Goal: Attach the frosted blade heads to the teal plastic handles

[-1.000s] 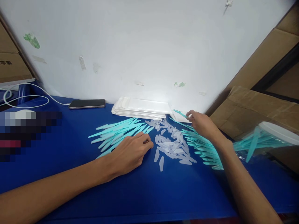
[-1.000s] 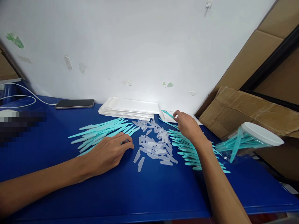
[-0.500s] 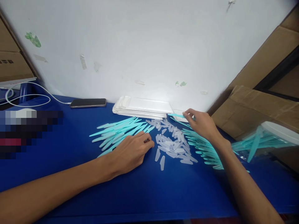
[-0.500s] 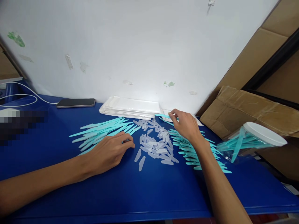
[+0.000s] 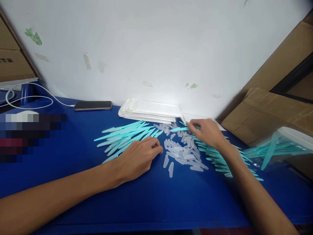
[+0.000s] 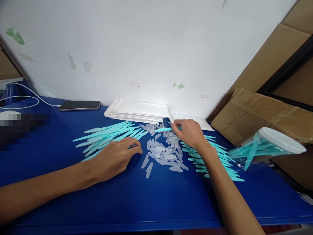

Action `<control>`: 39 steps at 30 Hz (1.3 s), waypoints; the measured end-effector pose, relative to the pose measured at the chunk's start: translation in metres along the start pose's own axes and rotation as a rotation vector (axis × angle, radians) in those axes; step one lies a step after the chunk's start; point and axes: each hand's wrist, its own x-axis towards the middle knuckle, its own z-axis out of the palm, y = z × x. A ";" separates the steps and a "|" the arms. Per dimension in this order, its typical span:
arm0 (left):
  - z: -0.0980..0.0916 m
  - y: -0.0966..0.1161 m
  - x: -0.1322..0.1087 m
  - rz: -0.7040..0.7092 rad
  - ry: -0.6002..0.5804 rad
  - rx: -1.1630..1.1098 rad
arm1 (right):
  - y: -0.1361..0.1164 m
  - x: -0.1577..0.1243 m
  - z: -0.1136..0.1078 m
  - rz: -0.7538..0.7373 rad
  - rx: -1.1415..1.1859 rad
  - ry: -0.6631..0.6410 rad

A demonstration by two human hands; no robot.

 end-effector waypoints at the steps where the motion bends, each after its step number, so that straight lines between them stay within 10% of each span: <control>1: 0.000 0.000 0.000 0.002 -0.001 0.000 | 0.000 0.000 0.000 -0.008 0.005 -0.002; 39: 0.000 0.002 -0.003 -0.037 -0.067 -0.042 | -0.019 -0.003 0.009 -0.124 0.051 -0.096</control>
